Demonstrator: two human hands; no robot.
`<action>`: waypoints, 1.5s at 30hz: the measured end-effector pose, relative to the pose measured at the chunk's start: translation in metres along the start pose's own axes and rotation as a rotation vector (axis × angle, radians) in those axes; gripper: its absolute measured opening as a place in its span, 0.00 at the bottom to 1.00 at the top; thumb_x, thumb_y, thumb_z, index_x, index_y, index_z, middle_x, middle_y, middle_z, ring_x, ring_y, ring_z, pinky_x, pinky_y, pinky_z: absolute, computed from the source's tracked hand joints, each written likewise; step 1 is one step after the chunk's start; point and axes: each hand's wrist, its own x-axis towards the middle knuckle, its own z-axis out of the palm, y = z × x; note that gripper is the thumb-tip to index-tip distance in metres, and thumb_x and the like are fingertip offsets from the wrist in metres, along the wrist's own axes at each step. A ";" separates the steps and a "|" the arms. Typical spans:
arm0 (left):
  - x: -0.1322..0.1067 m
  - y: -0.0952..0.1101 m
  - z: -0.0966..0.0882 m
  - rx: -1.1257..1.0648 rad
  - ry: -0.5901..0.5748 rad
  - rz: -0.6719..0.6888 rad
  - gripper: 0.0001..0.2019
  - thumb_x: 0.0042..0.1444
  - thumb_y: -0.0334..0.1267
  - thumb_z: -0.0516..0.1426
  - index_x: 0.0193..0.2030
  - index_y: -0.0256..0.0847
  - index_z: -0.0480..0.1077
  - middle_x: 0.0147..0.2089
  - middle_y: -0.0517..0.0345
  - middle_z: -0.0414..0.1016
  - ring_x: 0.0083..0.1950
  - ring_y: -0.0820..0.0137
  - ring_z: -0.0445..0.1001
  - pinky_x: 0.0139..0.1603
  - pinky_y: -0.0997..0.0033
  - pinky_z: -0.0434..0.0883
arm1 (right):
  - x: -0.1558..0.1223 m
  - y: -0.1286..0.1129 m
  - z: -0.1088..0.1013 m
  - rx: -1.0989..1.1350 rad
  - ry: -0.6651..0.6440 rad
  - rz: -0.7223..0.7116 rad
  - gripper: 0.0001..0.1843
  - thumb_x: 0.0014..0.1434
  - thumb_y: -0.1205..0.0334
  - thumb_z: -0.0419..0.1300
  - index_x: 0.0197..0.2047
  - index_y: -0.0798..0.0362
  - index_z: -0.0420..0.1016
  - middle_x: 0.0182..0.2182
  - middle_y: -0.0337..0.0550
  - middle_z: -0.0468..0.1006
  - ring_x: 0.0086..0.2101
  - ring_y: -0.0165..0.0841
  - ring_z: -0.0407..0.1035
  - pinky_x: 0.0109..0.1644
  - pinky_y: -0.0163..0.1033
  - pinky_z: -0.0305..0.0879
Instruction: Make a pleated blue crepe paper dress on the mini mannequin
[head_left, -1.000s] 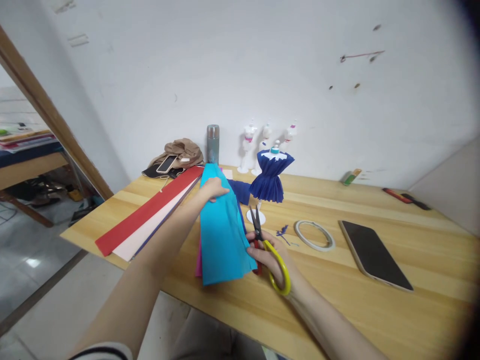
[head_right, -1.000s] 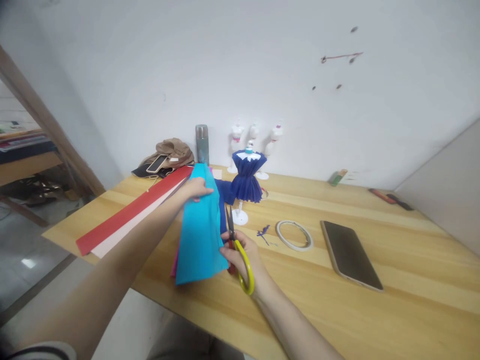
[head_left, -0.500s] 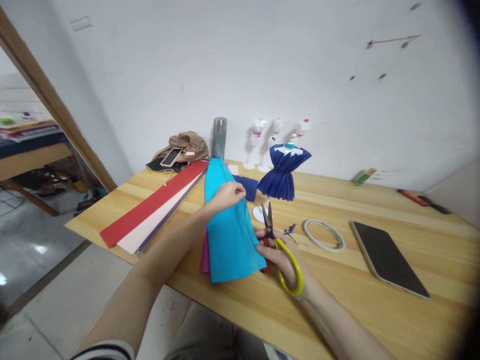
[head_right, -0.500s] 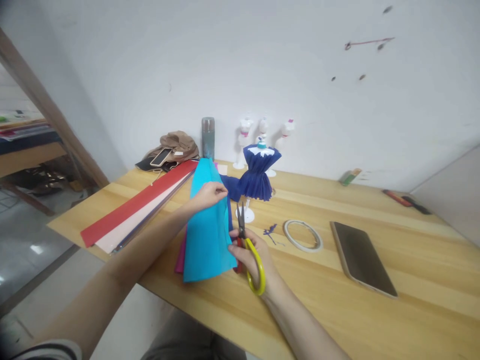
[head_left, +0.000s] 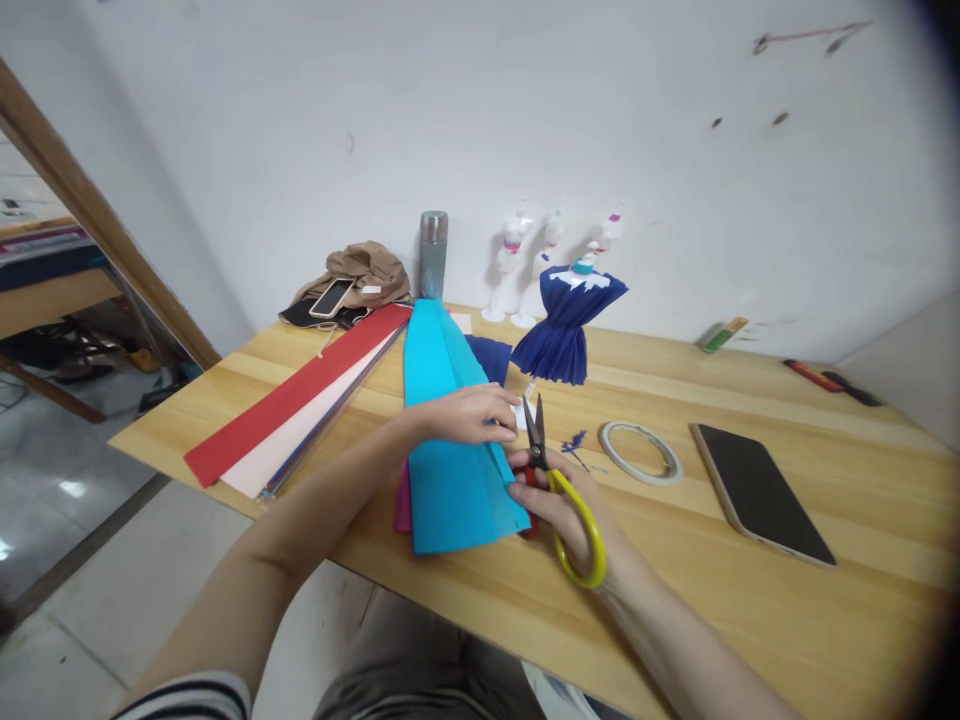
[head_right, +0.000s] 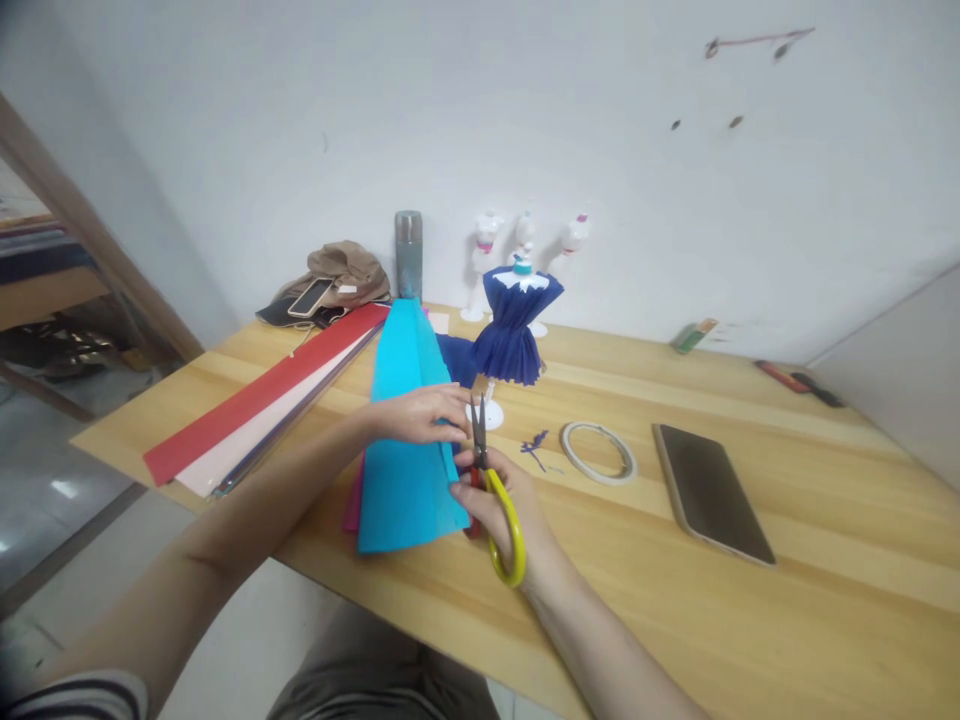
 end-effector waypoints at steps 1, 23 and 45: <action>-0.001 0.000 0.000 -0.006 -0.009 0.035 0.09 0.61 0.38 0.55 0.36 0.42 0.78 0.46 0.52 0.80 0.61 0.62 0.68 0.64 0.60 0.60 | -0.001 -0.001 0.000 0.001 -0.003 0.000 0.22 0.39 0.55 0.71 0.36 0.50 0.68 0.20 0.30 0.66 0.17 0.27 0.61 0.18 0.36 0.61; -0.003 0.006 -0.006 -0.011 0.365 -0.180 0.09 0.62 0.37 0.54 0.42 0.38 0.75 0.46 0.51 0.78 0.51 0.65 0.73 0.59 0.62 0.66 | -0.001 -0.005 -0.006 0.018 -0.043 0.037 0.21 0.38 0.55 0.71 0.34 0.50 0.68 0.17 0.31 0.68 0.16 0.29 0.63 0.19 0.38 0.63; 0.057 0.007 -0.007 -0.371 -0.585 0.075 0.04 0.48 0.33 0.63 0.25 0.36 0.75 0.27 0.60 0.77 0.29 0.73 0.71 0.32 0.76 0.65 | -0.006 -0.007 -0.024 0.075 0.040 0.123 0.26 0.36 0.53 0.74 0.35 0.52 0.68 0.21 0.32 0.69 0.18 0.28 0.65 0.20 0.36 0.64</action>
